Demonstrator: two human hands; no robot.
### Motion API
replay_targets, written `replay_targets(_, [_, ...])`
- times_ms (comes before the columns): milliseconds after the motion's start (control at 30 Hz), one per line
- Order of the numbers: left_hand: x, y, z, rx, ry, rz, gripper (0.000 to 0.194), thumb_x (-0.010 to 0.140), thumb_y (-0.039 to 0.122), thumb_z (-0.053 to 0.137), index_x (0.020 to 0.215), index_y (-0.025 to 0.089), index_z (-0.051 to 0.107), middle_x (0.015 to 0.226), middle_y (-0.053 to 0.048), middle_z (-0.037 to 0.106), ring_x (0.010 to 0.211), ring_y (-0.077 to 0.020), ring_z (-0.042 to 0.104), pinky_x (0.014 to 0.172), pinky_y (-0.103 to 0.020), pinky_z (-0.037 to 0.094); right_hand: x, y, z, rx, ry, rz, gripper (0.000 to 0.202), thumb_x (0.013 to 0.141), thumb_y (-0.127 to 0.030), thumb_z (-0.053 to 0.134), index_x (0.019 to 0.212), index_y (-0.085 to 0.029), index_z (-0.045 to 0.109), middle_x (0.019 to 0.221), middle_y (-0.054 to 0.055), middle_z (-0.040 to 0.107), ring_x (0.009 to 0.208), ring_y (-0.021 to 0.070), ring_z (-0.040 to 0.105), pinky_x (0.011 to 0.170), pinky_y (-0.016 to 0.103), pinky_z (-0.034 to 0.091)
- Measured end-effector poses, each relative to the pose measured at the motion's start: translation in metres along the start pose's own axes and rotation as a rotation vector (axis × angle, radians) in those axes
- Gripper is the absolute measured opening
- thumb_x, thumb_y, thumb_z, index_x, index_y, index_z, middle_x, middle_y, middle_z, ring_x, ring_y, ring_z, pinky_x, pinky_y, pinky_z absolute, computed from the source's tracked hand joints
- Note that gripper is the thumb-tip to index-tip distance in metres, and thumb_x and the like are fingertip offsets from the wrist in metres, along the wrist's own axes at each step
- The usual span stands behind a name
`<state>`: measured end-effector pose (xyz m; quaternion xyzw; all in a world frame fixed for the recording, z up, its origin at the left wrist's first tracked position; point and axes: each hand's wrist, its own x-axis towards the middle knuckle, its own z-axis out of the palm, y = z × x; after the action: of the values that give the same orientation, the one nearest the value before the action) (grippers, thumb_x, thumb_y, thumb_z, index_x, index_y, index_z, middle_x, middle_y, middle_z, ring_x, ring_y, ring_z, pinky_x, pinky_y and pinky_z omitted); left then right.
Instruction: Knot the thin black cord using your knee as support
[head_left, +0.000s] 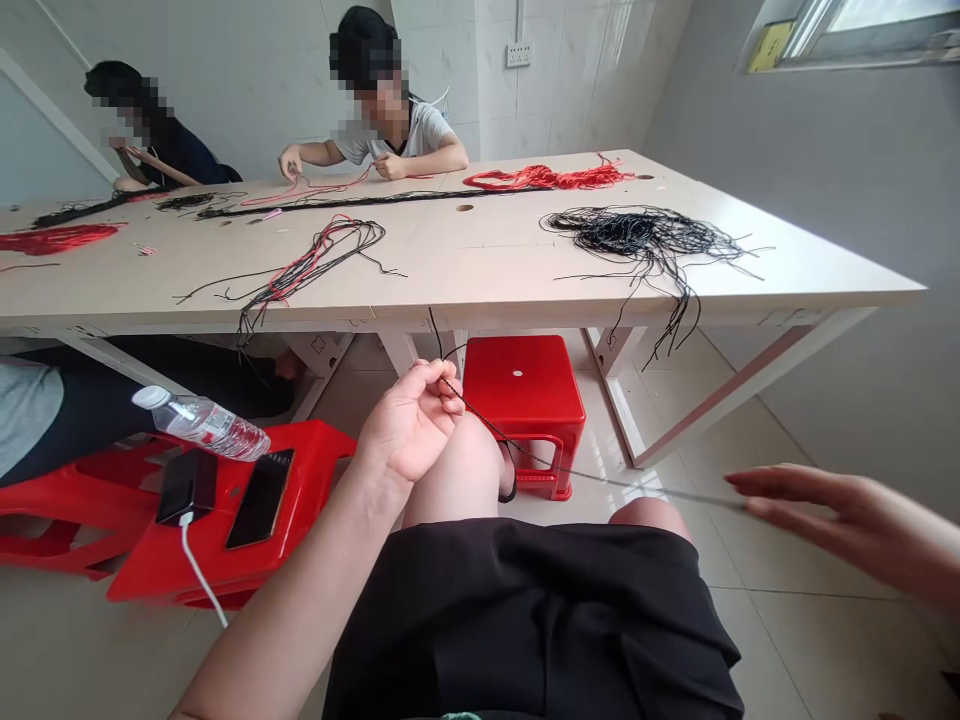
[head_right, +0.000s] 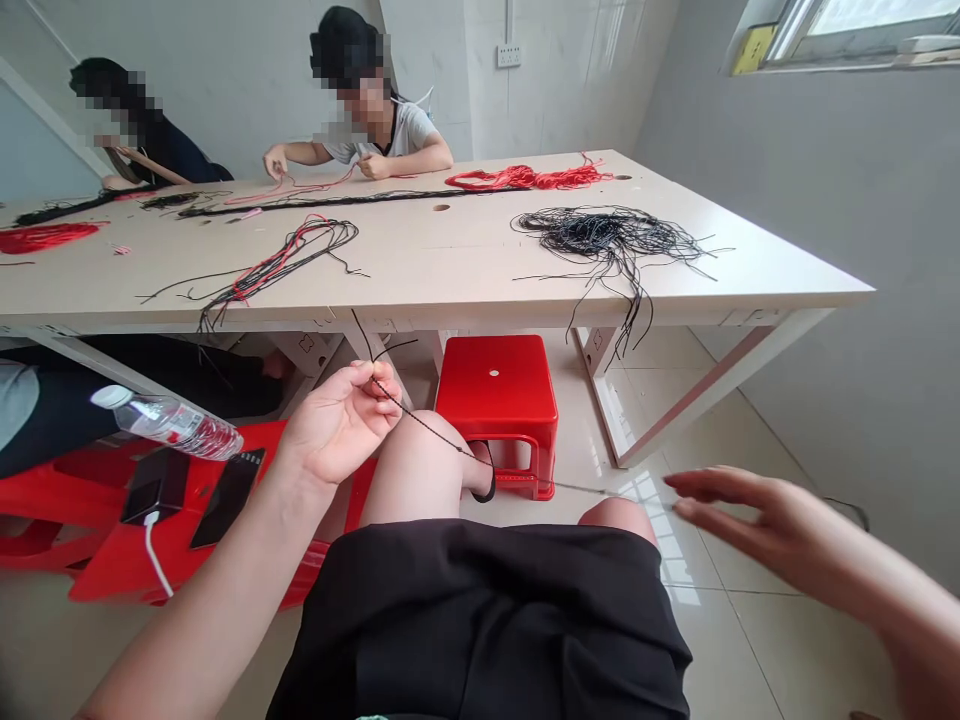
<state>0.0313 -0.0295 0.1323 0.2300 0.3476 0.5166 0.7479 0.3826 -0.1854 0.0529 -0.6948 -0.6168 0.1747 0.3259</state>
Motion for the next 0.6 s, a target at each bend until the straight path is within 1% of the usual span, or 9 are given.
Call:
replay_targets(33, [-0.002, -0.001, -0.001, 0.009, 0.000, -0.007, 0.020, 0.062, 0.007, 0.063, 0.064, 0.016, 0.046, 0.067, 0.003, 0.052, 0.057, -0.0045, 0.050, 0.045, -0.016, 0.036, 0.005, -0.005, 0.013, -0.052, -0.141, 0.020, 0.029, 0.063, -0.052, 0.071, 0.085, -0.033, 0.072, 0.084, 0.011, 0.072, 0.072, 0.0223, 0.069, 0.054, 0.027, 0.053])
replay_targets(67, [-0.003, -0.002, -0.002, 0.015, -0.004, -0.014, 0.021, 0.061, 0.006, 0.064, 0.064, 0.017, 0.046, 0.067, 0.003, 0.052, 0.057, -0.0045, 0.050, 0.045, -0.015, 0.035, 0.009, -0.013, 0.025, -0.078, -0.187, 0.036, 0.030, 0.068, -0.052, 0.067, 0.090, -0.032, 0.071, 0.091, 0.011, 0.071, 0.078, 0.0249, 0.069, 0.058, 0.031, 0.055])
replay_targets(133, [-0.006, -0.004, -0.004, 0.013, -0.004, -0.034, 0.022, 0.061, 0.006, 0.064, 0.063, 0.017, 0.045, 0.066, 0.003, 0.051, 0.057, -0.0048, 0.051, 0.045, -0.016, 0.035, 0.018, -0.036, 0.049, 0.003, -0.215, -0.001, 0.033, 0.077, -0.050, 0.057, 0.097, -0.026, 0.068, 0.098, 0.011, 0.070, 0.085, 0.0265, 0.067, 0.064, 0.037, 0.057])
replay_targets(167, [-0.007, -0.006, -0.004, 0.007, -0.001, -0.046, 0.022, 0.061, 0.006, 0.064, 0.063, 0.017, 0.045, 0.066, 0.003, 0.052, 0.057, -0.0049, 0.051, 0.045, -0.016, 0.035, 0.022, -0.051, 0.061, 0.076, -0.241, -0.034, 0.032, 0.080, -0.048, 0.055, 0.098, -0.024, 0.066, 0.099, 0.010, 0.069, 0.088, 0.0249, 0.067, 0.071, 0.037, 0.057])
replay_targets(233, [-0.010, -0.008, -0.004, -0.008, 0.005, -0.069, 0.022, 0.062, 0.006, 0.064, 0.063, 0.017, 0.045, 0.067, 0.003, 0.052, 0.057, -0.0051, 0.051, 0.045, -0.016, 0.035, 0.030, -0.082, 0.085, 0.208, -0.264, -0.121, 0.027, 0.083, -0.043, 0.055, 0.099, -0.024, 0.064, 0.101, 0.008, 0.068, 0.090, 0.0225, 0.066, 0.074, 0.036, 0.056])
replay_targets(333, [-0.014, -0.010, -0.003, -0.014, 0.006, -0.086, 0.020, 0.062, 0.006, 0.064, 0.066, 0.017, 0.048, 0.069, 0.002, 0.054, 0.058, -0.0054, 0.051, 0.045, -0.016, 0.036, 0.039, -0.124, 0.114, 0.379, -0.223, -0.233, 0.023, 0.084, -0.034, 0.055, 0.103, -0.022, 0.061, 0.099, 0.006, 0.067, 0.090, 0.0188, 0.064, 0.075, 0.032, 0.054])
replay_targets(400, [-0.017, -0.011, -0.002, -0.001, 0.014, -0.074, 0.020, 0.062, 0.005, 0.064, 0.067, 0.018, 0.048, 0.068, 0.003, 0.054, 0.058, -0.0059, 0.052, 0.045, -0.016, 0.036, 0.044, -0.143, 0.125, 0.465, -0.140, -0.314, 0.022, 0.084, -0.031, 0.056, 0.103, -0.021, 0.059, 0.096, 0.005, 0.066, 0.087, 0.0164, 0.063, 0.076, 0.030, 0.053])
replay_targets(500, [-0.022, -0.009, -0.001, 0.019, 0.023, -0.035, 0.022, 0.062, 0.006, 0.064, 0.067, 0.018, 0.048, 0.067, 0.003, 0.053, 0.058, -0.0060, 0.051, 0.045, -0.015, 0.035, 0.049, -0.161, 0.134, 0.502, 0.011, -0.415, 0.019, 0.085, -0.029, 0.056, 0.101, -0.020, 0.058, 0.096, 0.006, 0.064, 0.088, 0.0160, 0.060, 0.076, 0.030, 0.051])
replay_targets(600, [-0.028, 0.005, -0.002, 0.014, 0.022, 0.040, 0.023, 0.061, 0.005, 0.064, 0.068, 0.019, 0.047, 0.068, 0.003, 0.053, 0.058, -0.0059, 0.052, 0.045, -0.015, 0.036, 0.048, -0.170, 0.147, 0.439, 0.007, -0.484, 0.023, 0.084, -0.026, 0.056, 0.107, -0.021, 0.055, 0.101, 0.007, 0.063, 0.094, 0.0181, 0.058, 0.082, 0.034, 0.049])
